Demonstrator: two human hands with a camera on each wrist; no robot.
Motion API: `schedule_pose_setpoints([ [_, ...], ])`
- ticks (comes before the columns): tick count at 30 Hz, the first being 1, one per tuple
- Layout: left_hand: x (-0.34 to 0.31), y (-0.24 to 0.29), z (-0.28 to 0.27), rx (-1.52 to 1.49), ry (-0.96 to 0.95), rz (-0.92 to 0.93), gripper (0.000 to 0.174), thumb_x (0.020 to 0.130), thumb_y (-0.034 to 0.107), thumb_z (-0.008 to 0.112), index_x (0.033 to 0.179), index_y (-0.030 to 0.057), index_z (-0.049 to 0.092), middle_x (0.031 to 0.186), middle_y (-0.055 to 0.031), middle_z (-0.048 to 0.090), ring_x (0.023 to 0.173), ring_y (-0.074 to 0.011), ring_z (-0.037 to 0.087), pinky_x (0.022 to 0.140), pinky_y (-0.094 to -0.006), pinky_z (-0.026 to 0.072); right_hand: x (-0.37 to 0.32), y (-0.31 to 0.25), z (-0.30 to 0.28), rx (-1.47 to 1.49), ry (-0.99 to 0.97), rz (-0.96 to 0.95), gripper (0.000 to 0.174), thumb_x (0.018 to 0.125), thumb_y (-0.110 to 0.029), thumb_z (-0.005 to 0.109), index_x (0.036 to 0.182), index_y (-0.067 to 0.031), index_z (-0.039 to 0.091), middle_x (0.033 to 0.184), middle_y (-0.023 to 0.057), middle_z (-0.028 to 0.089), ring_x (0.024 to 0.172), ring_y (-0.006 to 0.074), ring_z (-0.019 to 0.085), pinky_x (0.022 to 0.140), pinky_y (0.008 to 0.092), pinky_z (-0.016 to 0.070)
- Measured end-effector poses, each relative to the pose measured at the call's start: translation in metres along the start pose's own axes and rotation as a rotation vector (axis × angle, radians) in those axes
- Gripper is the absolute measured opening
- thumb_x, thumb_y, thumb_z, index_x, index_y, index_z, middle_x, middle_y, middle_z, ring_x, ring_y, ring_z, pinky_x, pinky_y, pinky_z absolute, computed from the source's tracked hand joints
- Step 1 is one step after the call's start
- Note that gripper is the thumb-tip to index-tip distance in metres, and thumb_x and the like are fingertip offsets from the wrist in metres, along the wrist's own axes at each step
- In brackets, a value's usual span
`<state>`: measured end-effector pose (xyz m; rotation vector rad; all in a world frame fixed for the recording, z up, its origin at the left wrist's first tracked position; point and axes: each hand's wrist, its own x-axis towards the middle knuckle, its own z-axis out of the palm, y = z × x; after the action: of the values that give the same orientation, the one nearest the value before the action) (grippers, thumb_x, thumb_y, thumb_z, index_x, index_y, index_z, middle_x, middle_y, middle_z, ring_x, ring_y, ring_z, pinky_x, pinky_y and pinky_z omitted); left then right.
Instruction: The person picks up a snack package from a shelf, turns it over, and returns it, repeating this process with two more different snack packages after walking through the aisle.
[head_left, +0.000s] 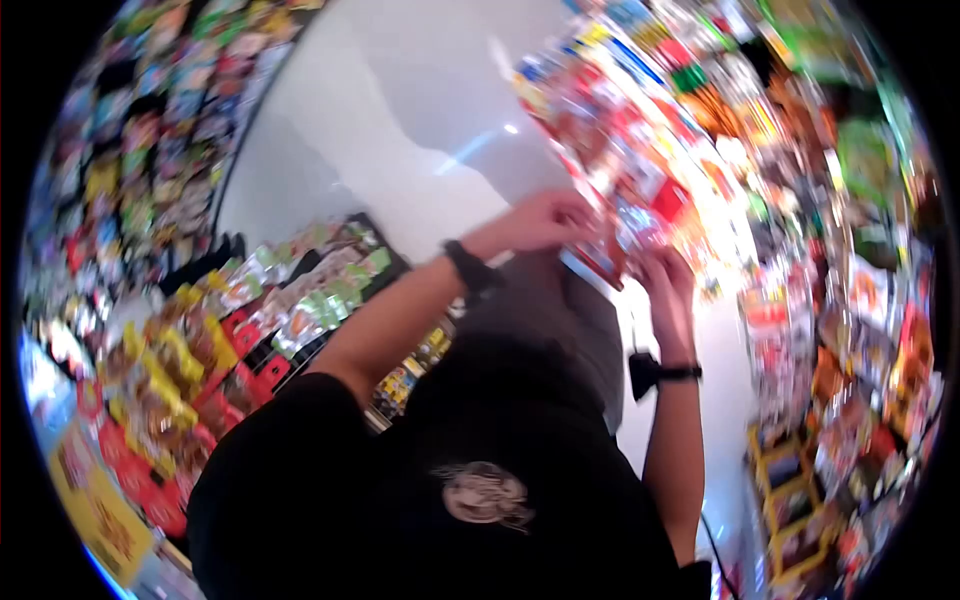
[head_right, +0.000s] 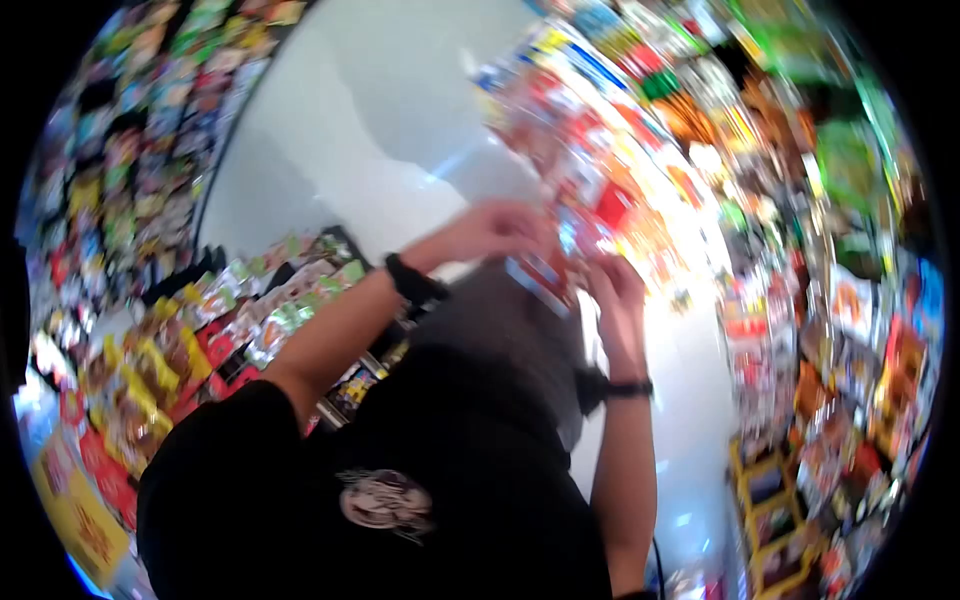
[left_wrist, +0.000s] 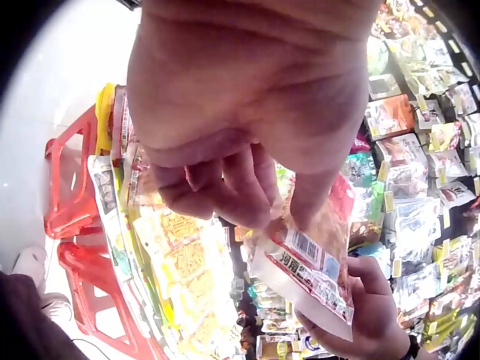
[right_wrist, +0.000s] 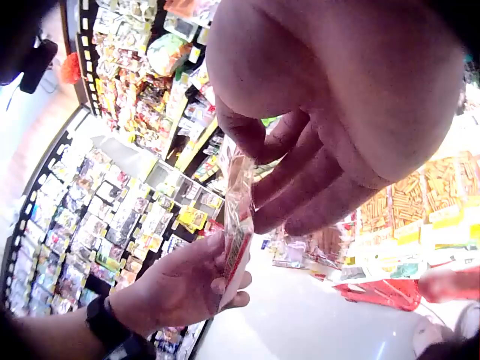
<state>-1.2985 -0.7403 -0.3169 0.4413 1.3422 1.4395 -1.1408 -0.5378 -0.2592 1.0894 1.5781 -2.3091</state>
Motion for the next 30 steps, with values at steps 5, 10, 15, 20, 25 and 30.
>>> schedule_pose_setpoints([
  [5, -0.029, 0.019, 0.003, 0.16, 0.032, 0.096, 0.03, 0.085, 0.021, 0.078, 0.108, 0.0027, 0.072, 0.096, -0.0065, 0.073, 0.089, -0.0148, 0.067, 0.081, -0.0316, 0.0533, -0.03, -0.017, 0.021, -0.294, -0.063, -0.154, 0.017, 0.098, -0.011, 0.055, 0.105, 0.0012, 0.063, 0.089, 0.0025, 0.061, 0.079, 0.0089, 0.055, 0.07, 0.0245, 0.0469],
  [10, -0.057, 0.059, 0.021, 0.312, 0.075, 0.126, 0.029, 0.08, 0.023, 0.077, 0.102, 0.0055, 0.073, 0.091, -0.0079, 0.073, 0.085, -0.02, 0.069, 0.076, -0.0334, 0.0545, -0.046, 0.002, 0.011, -0.354, -0.059, -0.166, 0.015, 0.1, -0.012, 0.056, 0.103, 0.0016, 0.06, 0.092, 0.0069, 0.065, 0.083, 0.0128, 0.062, 0.076, 0.0266, 0.0525],
  [15, -0.075, 0.056, 0.048, 0.439, 0.133, 0.196, 0.02, 0.075, 0.02, 0.077, 0.089, 0.0064, 0.072, 0.083, -0.0076, 0.072, 0.08, -0.0204, 0.069, 0.069, -0.035, 0.0537, -0.076, 0.001, 0.008, -0.302, -0.142, -0.146, 0.015, 0.1, -0.012, 0.059, 0.106, 0.0022, 0.06, 0.096, 0.0102, 0.068, 0.085, 0.0159, 0.065, 0.08, 0.0289, 0.0548],
  [20, -0.103, 0.047, 0.086, 0.435, 0.106, 0.247, 0.02, 0.075, 0.018, 0.076, 0.089, 0.0049, 0.071, 0.08, -0.0075, 0.07, 0.078, -0.0207, 0.068, 0.069, -0.0352, 0.0529, -0.112, 0.021, -0.006, -0.555, -0.026, -0.229, 0.022, 0.097, -0.014, 0.064, 0.109, 0.0041, 0.062, 0.094, 0.0099, 0.068, 0.084, 0.0149, 0.065, 0.079, 0.0284, 0.0536],
  [25, -0.128, 0.047, 0.154, 0.459, 0.011, 0.269, 0.025, 0.077, 0.022, 0.078, 0.088, 0.0019, 0.068, 0.081, -0.0072, 0.07, 0.075, -0.018, 0.067, 0.067, -0.0343, 0.0514, -0.191, 0.034, -0.023, -0.353, 0.015, -0.379, 0.019, 0.095, -0.013, 0.067, 0.105, 0.0031, 0.066, 0.09, 0.0069, 0.068, 0.082, 0.0127, 0.061, 0.078, 0.0288, 0.0505],
  [30, -0.141, 0.04, 0.236, 0.498, -0.195, 0.26, 0.027, 0.083, 0.021, 0.078, 0.094, -0.0001, 0.066, 0.084, -0.0094, 0.07, 0.079, -0.0184, 0.068, 0.07, -0.0332, 0.0528, -0.276, 0.074, -0.071, -0.221, 0.144, -0.498, 0.014, 0.094, -0.009, 0.07, 0.1, 0.0028, 0.069, 0.087, 0.0053, 0.069, 0.078, 0.0111, 0.059, 0.075, 0.026, 0.0474],
])
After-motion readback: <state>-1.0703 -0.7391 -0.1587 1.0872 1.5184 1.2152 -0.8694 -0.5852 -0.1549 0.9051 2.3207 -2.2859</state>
